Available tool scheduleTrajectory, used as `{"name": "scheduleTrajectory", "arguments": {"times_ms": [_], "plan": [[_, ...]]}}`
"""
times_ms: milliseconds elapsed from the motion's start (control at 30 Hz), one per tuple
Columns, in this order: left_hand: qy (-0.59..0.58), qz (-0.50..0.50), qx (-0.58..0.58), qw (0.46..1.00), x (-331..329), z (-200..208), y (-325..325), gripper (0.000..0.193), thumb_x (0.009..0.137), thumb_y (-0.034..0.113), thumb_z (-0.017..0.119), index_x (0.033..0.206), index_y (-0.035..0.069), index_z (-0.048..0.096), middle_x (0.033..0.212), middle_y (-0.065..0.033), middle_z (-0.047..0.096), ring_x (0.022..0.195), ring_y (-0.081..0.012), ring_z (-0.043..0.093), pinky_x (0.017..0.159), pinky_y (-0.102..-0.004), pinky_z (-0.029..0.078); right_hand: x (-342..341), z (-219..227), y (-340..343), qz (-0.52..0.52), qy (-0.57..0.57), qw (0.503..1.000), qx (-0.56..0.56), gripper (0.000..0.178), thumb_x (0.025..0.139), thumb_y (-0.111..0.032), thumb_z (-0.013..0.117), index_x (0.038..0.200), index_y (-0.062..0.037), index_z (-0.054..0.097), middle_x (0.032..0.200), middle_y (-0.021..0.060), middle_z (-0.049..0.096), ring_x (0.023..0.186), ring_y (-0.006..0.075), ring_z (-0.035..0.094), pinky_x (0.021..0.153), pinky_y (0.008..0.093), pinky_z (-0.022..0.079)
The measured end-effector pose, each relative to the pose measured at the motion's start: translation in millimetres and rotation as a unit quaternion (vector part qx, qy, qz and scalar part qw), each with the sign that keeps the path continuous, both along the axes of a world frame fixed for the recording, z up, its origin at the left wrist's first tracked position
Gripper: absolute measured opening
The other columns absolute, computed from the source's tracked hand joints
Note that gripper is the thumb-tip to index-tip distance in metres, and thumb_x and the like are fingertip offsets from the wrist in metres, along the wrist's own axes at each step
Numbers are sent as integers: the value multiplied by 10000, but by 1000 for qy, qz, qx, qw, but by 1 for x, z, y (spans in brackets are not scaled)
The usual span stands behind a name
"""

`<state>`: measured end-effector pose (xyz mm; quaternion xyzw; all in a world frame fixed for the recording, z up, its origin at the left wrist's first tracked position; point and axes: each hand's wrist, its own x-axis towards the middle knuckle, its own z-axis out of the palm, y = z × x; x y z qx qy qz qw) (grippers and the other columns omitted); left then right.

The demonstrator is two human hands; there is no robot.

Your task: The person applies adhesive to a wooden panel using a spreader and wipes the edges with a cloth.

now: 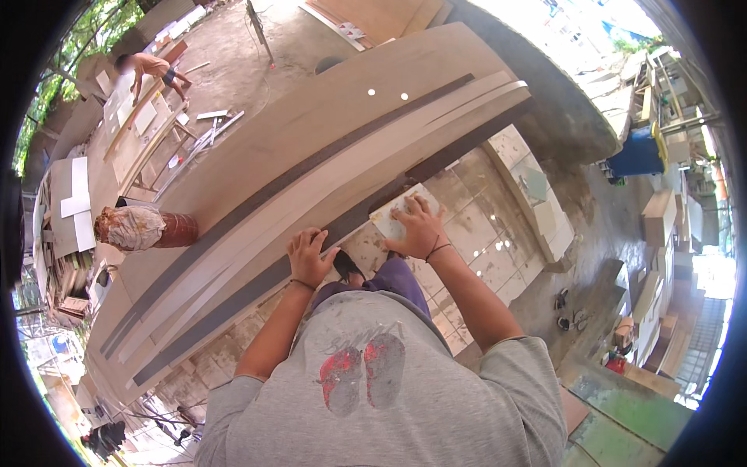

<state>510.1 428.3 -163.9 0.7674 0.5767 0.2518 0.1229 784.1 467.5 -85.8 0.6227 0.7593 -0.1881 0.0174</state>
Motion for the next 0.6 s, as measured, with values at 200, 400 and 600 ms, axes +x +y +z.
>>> {"name": "scheduleTrajectory", "arguments": {"times_ms": [200,400,600], "plan": [[-25,32,5,999,5,-6,3,464,700,286,769,1120,123,655,1082,-38,560,1024,-252,517,900,-426,376,2,9,14,4,2,1000,10,693,647,-528,715,1244,-185,641,1429,121,448,1374,338,327,1004,731,215],[-26,19,-8,999,8,-3,6,446,686,265,769,1092,116,660,1055,-37,560,1002,-255,518,891,-424,380,4,-12,23,0,14,998,59,687,624,-538,712,1224,-208,651,1405,111,471,1362,310,350,999,753,196],[-31,26,-36,999,5,-4,7,417,726,318,743,1085,119,672,1066,-29,560,1035,-256,518,897,-427,382,14,-9,23,20,-19,1000,13,686,649,-539,719,1235,-189,644,1417,110,463,1363,303,349,984,720,226]]}}
